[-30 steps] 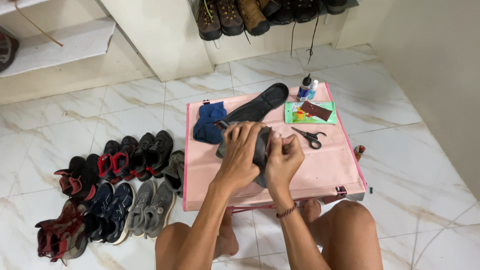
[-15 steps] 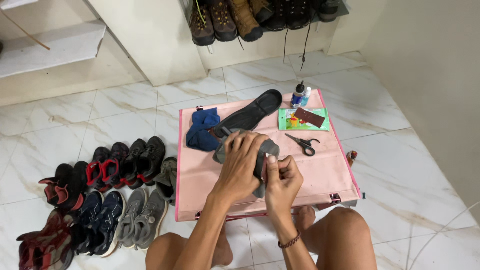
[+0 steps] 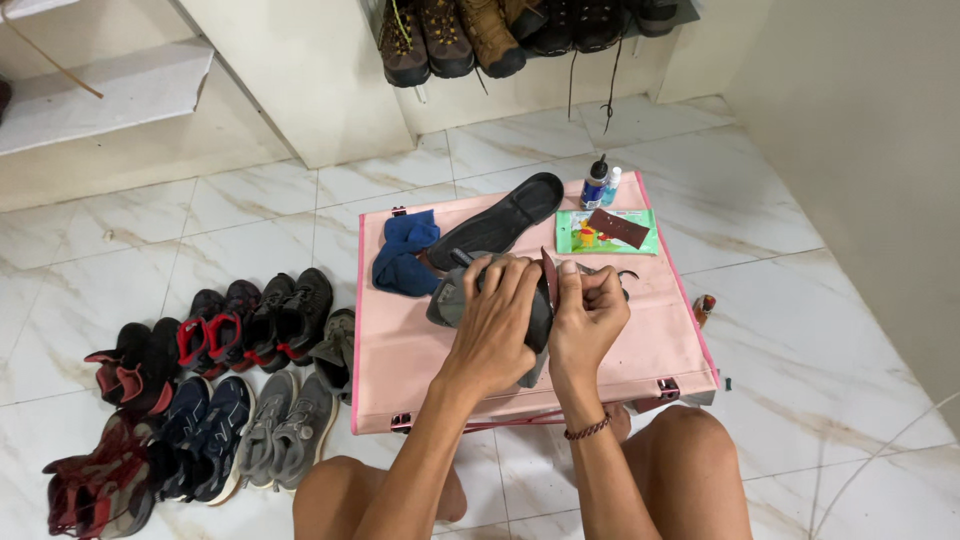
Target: The person sits on the floor and cleans a gray shoe using a small white tool. They scrub the sole and sides of the shoe repeatedly while holding it on a pink folding table. Other shoes and cleaning supplies are visible nearby.
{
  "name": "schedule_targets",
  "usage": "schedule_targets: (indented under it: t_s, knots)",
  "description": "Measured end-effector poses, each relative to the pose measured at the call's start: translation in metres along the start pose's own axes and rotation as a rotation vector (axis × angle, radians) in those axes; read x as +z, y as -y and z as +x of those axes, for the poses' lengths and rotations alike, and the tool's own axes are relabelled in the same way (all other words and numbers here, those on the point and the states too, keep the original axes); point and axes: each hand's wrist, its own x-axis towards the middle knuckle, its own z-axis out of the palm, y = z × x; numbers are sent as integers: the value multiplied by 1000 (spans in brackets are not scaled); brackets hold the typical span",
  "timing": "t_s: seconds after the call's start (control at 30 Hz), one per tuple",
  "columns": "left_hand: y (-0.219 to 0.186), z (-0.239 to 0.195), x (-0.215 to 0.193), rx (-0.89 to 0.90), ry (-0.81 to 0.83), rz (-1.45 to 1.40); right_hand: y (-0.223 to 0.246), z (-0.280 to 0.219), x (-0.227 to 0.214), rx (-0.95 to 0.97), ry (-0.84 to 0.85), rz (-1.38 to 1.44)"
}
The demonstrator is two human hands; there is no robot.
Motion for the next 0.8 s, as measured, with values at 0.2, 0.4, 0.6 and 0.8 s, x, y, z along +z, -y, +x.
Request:
schedule_targets:
  t_s: [0.2, 0.4, 0.6, 0.8]
  knots:
    - [5, -1, -13, -12, -15, -17, 34, -81, -10, 94, 12, -66]
    - [-4, -7, -9, -5, 1, -30, -1, 0, -2, 17, -28, 28]
    - [3, -1, -20, -5, -10, -79, 33, -74, -3, 137, 22, 45]
    - [4, -1, -21, -37, 0, -90, -1, -28, -2, 80, -28, 71]
